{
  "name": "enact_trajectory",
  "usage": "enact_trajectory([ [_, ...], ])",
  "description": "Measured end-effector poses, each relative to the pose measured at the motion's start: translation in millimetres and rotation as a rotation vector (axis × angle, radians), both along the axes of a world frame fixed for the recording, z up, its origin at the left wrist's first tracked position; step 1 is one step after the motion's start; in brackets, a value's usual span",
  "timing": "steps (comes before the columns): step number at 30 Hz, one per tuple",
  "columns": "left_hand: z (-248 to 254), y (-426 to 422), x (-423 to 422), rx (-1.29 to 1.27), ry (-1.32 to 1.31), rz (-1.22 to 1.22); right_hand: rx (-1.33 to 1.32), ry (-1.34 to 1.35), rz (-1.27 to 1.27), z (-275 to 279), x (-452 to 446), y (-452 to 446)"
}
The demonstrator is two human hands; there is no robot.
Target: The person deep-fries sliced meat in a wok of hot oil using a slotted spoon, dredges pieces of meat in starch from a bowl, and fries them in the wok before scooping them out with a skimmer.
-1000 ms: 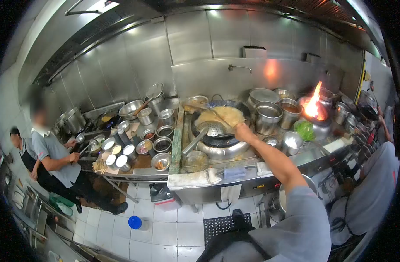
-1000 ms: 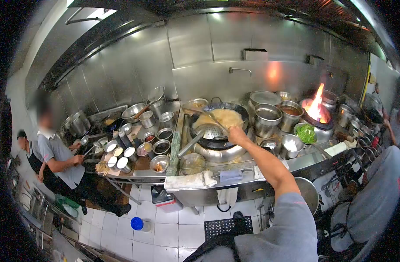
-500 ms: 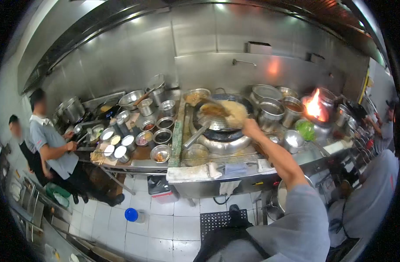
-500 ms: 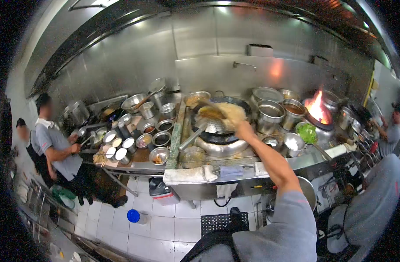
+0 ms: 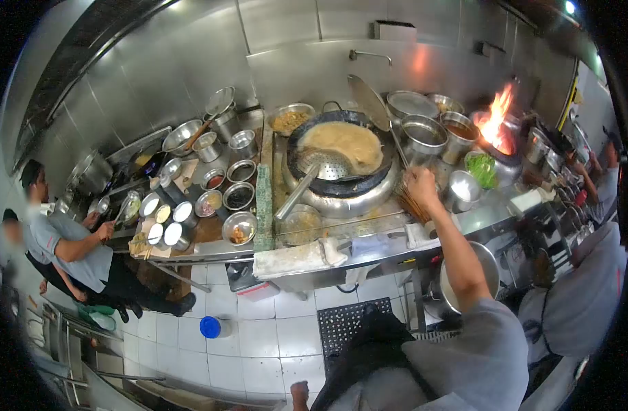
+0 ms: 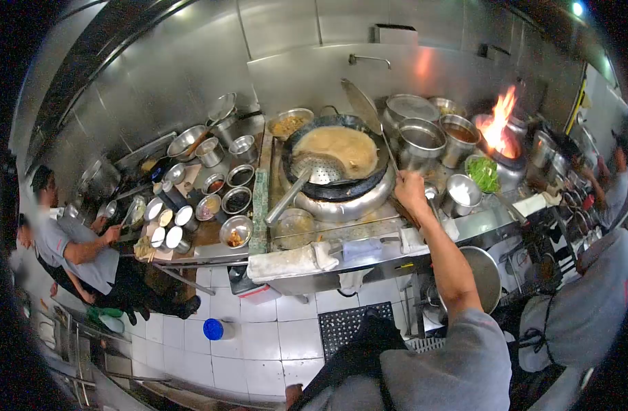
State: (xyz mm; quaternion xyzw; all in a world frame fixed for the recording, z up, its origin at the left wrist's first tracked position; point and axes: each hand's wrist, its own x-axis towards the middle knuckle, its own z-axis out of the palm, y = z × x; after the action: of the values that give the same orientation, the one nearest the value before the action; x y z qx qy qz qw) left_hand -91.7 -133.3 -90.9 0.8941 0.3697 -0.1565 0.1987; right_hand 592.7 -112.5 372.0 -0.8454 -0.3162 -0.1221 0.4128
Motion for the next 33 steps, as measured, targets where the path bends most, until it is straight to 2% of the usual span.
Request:
enact_trajectory([
  [1, 4, 13, 9, 0.036, -0.242, 0.059, 0.022, 0.009, -0.007, 0, 6, 2],
  [5, 18, 64, 81, 0.065, -0.223, 0.016, -0.138, -0.045, 0.019, -71, 76, 24],
  [6, 28, 69, 102, -0.076, -0.309, 0.212, -0.032, 0.279, 0.064, -56, 66, 24],
  [7, 46, 71, 123, -0.217, -0.396, 0.413, -0.03, 0.227, 0.092, -52, 67, 26],
  [8, 47, 83, 135, 0.069, -0.462, 0.045, -0.031, 0.175, 0.123, -51, 71, 28],
  [9, 48, 82, 146, -0.112, -0.585, 0.312, -0.036, 0.125, 0.154, -52, 74, 27],
  [10, 68, 81, 163, -0.296, -0.481, 0.571, -0.047, 0.093, 0.156, -49, 77, 24],
  [11, 128, 81, 192, -0.474, -0.369, 0.827, -0.055, 0.058, 0.158, -45, 80, 21],
  [12, 173, 83, 213, -0.511, -0.363, 0.888, -0.062, 0.023, 0.159, -38, 81, 18],
  [15, 236, 95, 235, -0.571, -0.587, 0.86, 0.045, 0.105, 0.222, 2, 63, 1],
  [16, 264, 99, 246, -0.624, -0.624, 0.899, -0.039, 0.205, 0.215, 17, 53, -7],
  [17, 318, 105, 268, -0.704, -0.617, 0.995, -0.027, 0.209, 0.218, 10, 50, -10],
  [21, 395, 152, 297, -0.721, -0.761, 0.851, -0.064, 0.214, 0.215, 2, 23, -13],
  [24, 425, 192, 323, -0.413, -0.923, 0.534, -0.002, 0.095, 0.179, -22, -5, -19],
  [27, 461, 225, 351, -0.339, -1.012, 0.336, -0.042, 0.145, 0.061, -10, -50, -31],
  [30, 471, 261, 368, -0.297, -0.883, 0.214, -0.114, 0.326, 0.095, 14, -80, -36],
  [31, 463, 279, 367, -0.19, -0.886, 0.142, -0.125, 0.359, 0.083, 20, -88, -39],
  [32, 449, 293, 371, -0.109, -0.893, 0.037, -0.214, 0.502, 0.066, 7, -83, -39],
  [33, 455, 291, 381, -0.111, -0.979, 0.089, -0.107, 0.321, 0.152, -41, -71, -42],
])
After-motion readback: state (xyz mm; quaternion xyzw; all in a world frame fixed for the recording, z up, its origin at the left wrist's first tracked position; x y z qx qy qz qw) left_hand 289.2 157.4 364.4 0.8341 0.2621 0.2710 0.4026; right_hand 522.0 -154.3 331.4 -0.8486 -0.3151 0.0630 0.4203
